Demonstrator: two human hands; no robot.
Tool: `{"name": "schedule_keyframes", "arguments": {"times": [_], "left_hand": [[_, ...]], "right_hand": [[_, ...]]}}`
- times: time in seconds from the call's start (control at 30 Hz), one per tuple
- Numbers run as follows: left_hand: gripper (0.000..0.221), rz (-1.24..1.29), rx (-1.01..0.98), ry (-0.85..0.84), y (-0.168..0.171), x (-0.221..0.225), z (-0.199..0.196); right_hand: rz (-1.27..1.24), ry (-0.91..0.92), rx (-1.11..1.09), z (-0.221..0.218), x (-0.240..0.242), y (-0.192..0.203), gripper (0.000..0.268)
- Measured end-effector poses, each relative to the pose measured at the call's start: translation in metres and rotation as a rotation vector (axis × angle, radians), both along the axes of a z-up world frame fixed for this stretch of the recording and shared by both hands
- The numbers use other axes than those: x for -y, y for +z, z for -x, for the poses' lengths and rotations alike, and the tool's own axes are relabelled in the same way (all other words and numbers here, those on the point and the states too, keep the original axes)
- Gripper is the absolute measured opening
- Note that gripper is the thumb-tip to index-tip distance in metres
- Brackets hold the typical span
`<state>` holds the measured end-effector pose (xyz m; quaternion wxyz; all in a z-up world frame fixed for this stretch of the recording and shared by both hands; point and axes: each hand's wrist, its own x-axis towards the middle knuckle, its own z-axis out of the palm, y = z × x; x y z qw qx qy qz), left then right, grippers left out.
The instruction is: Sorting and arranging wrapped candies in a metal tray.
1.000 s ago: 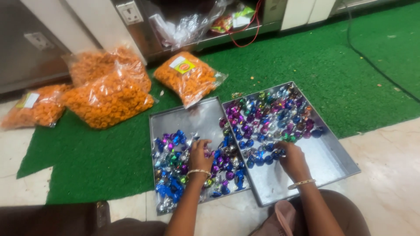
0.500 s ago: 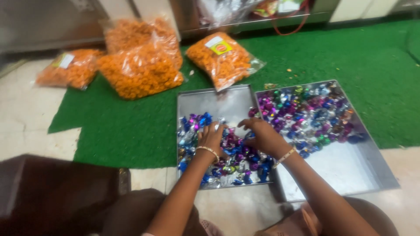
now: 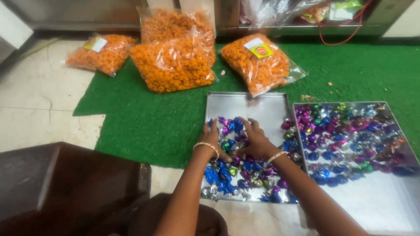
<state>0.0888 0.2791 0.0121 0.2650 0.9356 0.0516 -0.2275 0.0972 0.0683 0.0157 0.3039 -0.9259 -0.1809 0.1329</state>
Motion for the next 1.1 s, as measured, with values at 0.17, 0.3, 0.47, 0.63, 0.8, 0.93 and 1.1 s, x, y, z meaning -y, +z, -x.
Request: {"name": "schedule_keyframes", "arguments": {"times": [0.17, 0.3, 0.47, 0.63, 0.8, 0.93, 1.1], "left_hand": [[0.173, 0.049, -0.032, -0.032, -0.012, 0.003, -0.012], [0.168, 0.063, 0.106, -0.051, -0.026, 0.011, -0.016], [0.152, -0.025, 0.122, -0.125, -0.016, 0.018, -0.011], [0.114, 0.013, 0.158, -0.150, 0.010, 0.012, -0.010], [0.051, 0.324, 0.474, 0.063, 0.015, -0.001, -0.018], [0.036, 0.526, 0.356, 0.159, 0.014, 0.008, -0.018], [0.039, 0.071, 0.705, 0.078, 0.014, 0.000, -0.011]], "right_hand": [[-0.039, -0.103, 0.018, -0.025, -0.001, -0.008, 0.123], [0.032, -0.057, 0.006, -0.032, -0.018, 0.013, 0.129], [0.103, 0.099, -0.007, -0.040, -0.026, 0.006, 0.120], [0.162, 0.085, -0.067, -0.039, -0.016, -0.007, 0.108], [0.113, 0.033, -0.153, -0.016, 0.001, 0.021, 0.063], [0.061, 0.068, -0.136, -0.007, 0.025, 0.032, 0.043], [-0.054, 0.057, -0.106, -0.004, 0.049, 0.049, 0.040]]}}
